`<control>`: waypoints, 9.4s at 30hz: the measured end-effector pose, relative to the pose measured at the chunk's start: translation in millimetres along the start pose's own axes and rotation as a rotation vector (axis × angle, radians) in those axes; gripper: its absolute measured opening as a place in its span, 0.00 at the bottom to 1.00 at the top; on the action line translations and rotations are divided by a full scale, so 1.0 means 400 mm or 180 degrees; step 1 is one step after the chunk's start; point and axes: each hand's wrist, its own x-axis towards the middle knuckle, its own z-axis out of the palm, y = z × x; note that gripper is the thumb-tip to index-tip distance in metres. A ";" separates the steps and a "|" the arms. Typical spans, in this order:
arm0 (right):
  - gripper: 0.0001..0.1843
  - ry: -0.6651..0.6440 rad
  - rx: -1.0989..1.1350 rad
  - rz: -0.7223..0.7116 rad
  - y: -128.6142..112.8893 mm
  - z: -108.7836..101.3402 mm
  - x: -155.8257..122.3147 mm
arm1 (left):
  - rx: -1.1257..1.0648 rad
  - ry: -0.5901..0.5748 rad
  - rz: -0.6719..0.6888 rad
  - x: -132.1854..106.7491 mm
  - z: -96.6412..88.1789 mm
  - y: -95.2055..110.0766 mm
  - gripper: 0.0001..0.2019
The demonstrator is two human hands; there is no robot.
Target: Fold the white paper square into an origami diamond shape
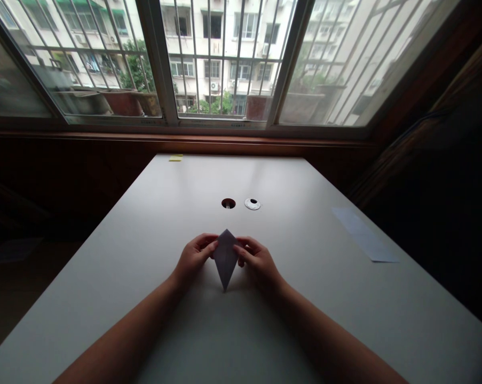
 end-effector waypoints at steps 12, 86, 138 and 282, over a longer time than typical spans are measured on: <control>0.05 0.0364 -0.0230 -0.1100 -0.032 0.012 -0.029 | -0.0068 0.0141 0.1050 -0.014 0.000 0.013 0.15; 0.21 -0.0288 -0.0212 -0.0269 0.039 -0.012 0.013 | 0.0059 -0.0338 0.0225 0.016 -0.015 -0.027 0.21; 0.12 -0.0106 -0.0815 -0.0167 0.025 -0.026 0.009 | 0.0862 -0.0245 0.0625 -0.008 0.002 -0.033 0.22; 0.19 -0.0427 -0.3209 -0.1536 0.032 -0.080 0.039 | 0.2745 -0.1659 0.2082 0.005 -0.020 -0.009 0.12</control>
